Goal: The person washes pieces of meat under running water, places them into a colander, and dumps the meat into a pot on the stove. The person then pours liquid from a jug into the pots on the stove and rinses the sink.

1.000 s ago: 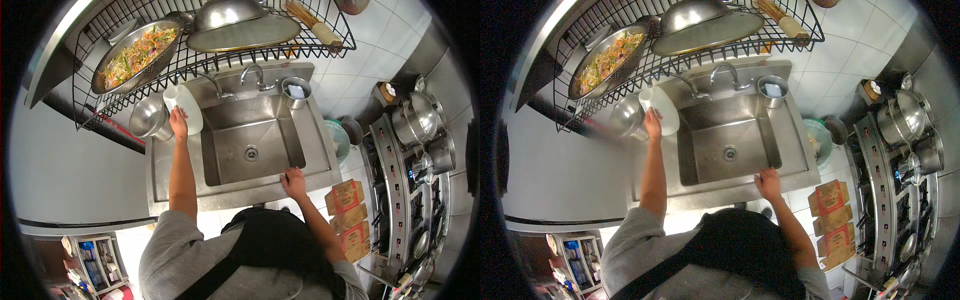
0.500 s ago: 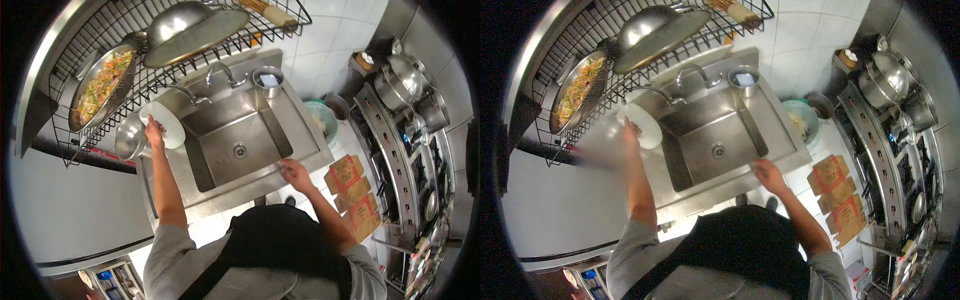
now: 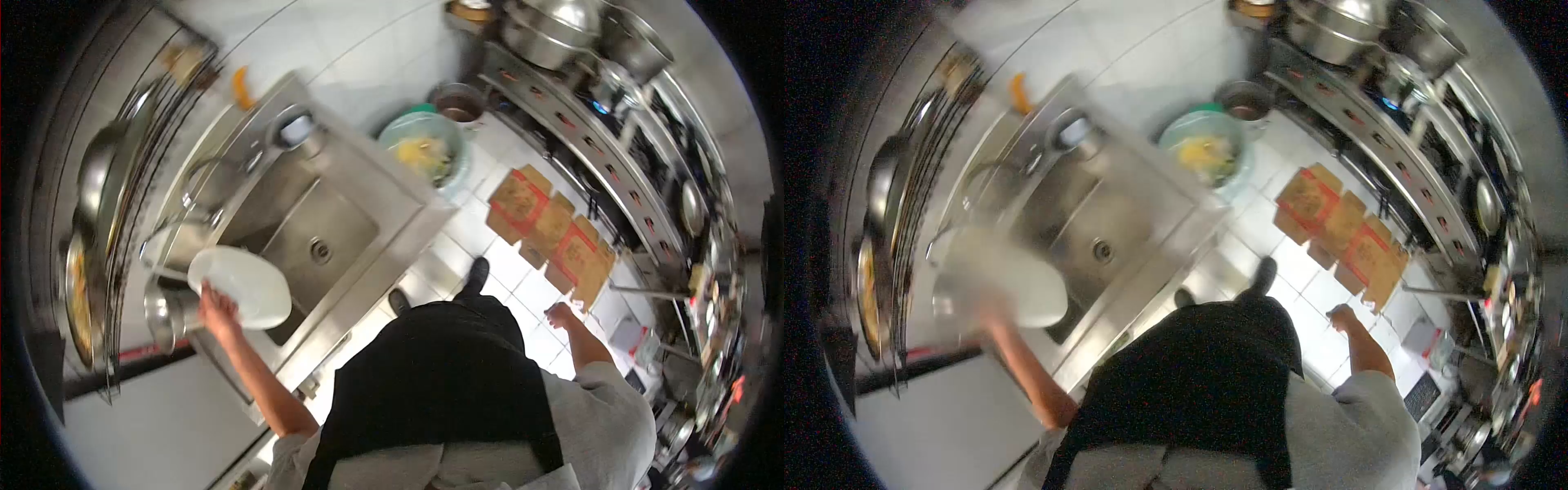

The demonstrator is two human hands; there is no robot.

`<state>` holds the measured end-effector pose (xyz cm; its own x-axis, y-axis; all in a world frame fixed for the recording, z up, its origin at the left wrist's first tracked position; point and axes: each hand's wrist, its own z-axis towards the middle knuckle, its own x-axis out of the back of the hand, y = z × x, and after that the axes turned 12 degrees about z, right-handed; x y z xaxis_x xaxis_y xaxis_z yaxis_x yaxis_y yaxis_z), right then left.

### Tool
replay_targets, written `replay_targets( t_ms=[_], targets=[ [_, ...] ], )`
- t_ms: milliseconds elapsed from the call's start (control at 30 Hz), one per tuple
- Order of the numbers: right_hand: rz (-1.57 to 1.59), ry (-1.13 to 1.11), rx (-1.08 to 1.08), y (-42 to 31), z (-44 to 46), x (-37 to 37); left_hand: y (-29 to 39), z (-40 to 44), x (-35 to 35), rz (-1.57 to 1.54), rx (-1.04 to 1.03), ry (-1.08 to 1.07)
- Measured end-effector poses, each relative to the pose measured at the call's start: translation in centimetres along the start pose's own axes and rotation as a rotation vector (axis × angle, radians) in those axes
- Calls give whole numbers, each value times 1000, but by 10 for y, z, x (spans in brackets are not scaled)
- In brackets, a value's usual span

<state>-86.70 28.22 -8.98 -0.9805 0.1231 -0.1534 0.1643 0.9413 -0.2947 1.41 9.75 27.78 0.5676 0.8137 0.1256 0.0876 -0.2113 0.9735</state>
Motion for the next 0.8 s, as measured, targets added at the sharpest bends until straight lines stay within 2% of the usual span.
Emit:
replay_targets(
  t_ms=[33,100,133,167,233,300,333,367,467,567,800],
  targets=[
    [116,-82,-251,24,17,34,7,-19,-13,7,-83,9],
    [221,-220,-277,31,-21,24,23,-47,-40,18,-203,9],
    [-60,209,-112,43,-29,15,32,-61,-54,22,-252,-11],
    [-65,90,-88,44,-47,13,27,-57,-53,59,-432,-170],
    [-42,241,3,32,-86,-15,63,-95,-98,-28,-333,-211],
    [211,163,2,45,-87,11,101,-135,-147,-4,-331,-185],
    [110,271,41,33,-105,6,104,-131,-161,-43,-373,-209],
    [183,272,50,31,-105,23,119,-142,-184,-68,-379,-313],
    [459,217,112,49,-81,86,168,-198,-267,-59,-388,-253],
    [435,383,248,31,-75,116,209,-234,-346,-63,-395,-283],
    [359,492,312,-22,-48,146,292,-261,-534,-108,-501,-650]
  ],
)
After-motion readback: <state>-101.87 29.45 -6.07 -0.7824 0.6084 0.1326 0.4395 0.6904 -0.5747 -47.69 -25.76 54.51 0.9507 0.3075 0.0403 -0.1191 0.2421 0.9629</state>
